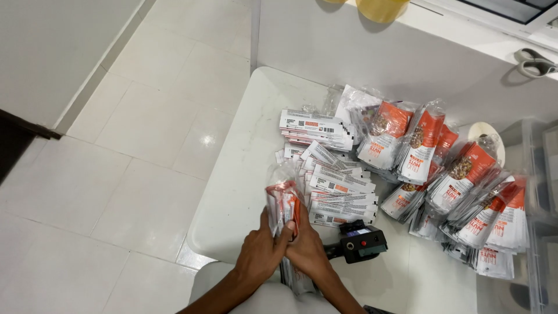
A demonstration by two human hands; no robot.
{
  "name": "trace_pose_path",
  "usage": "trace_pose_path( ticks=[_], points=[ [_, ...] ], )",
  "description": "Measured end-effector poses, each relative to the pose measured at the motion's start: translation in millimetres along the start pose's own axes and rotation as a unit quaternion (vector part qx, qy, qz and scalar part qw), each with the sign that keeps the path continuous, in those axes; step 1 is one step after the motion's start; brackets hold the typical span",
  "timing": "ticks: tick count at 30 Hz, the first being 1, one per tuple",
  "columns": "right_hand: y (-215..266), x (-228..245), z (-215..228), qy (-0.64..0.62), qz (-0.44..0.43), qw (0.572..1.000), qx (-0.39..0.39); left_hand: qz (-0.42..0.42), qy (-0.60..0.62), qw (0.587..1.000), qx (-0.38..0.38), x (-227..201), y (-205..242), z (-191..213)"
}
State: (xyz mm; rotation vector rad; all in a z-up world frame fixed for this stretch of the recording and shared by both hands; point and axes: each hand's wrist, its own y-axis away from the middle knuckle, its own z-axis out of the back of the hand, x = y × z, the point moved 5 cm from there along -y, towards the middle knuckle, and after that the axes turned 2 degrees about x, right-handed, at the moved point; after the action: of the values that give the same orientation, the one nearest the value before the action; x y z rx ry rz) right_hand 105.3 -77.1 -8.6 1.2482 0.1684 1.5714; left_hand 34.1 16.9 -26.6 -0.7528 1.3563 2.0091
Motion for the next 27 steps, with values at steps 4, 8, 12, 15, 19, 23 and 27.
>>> trace_pose_path(
  ticks=[4,8,12,15,19,23,27],
  points=[
    [-14.1,-28.6,-9.7,0.097,0.063,0.993,-0.011,-0.036,-0.037,0.999,-0.018,15.1,3.6,-11.7],
    [-10.2,-41.9,-5.5,0.139,-0.012,0.990,0.028,-0.015,-0.080,0.990,0.119,5.4,18.7,-16.6],
    [-54.4,-108.6,3.9,-0.142,0.068,0.985,-0.068,-0.101,-0.029,0.993,0.047,29.8,-14.0,-20.0],
    [-70.8,-119.8,109.7,-0.077,-0.086,0.970,-0.214,-0.163,-0.114,0.980,-0.029,40.3,-71.5,-15.7],
    [-96.3,-144.0,272.3,0.014,-0.103,0.922,-0.374,-0.213,-0.257,0.941,0.057,-29.2,-130.8,-35.8],
    [-137.6,-191.8,348.9,0.070,-0.008,0.871,-0.486,-0.341,-0.383,0.854,0.082,-60.0,-209.0,-95.2],
    [-92.2,-100.9,229.2,-0.068,-0.031,0.910,-0.408,-0.267,-0.493,0.822,0.102,-48.8,-264.0,-120.8]
  ],
)
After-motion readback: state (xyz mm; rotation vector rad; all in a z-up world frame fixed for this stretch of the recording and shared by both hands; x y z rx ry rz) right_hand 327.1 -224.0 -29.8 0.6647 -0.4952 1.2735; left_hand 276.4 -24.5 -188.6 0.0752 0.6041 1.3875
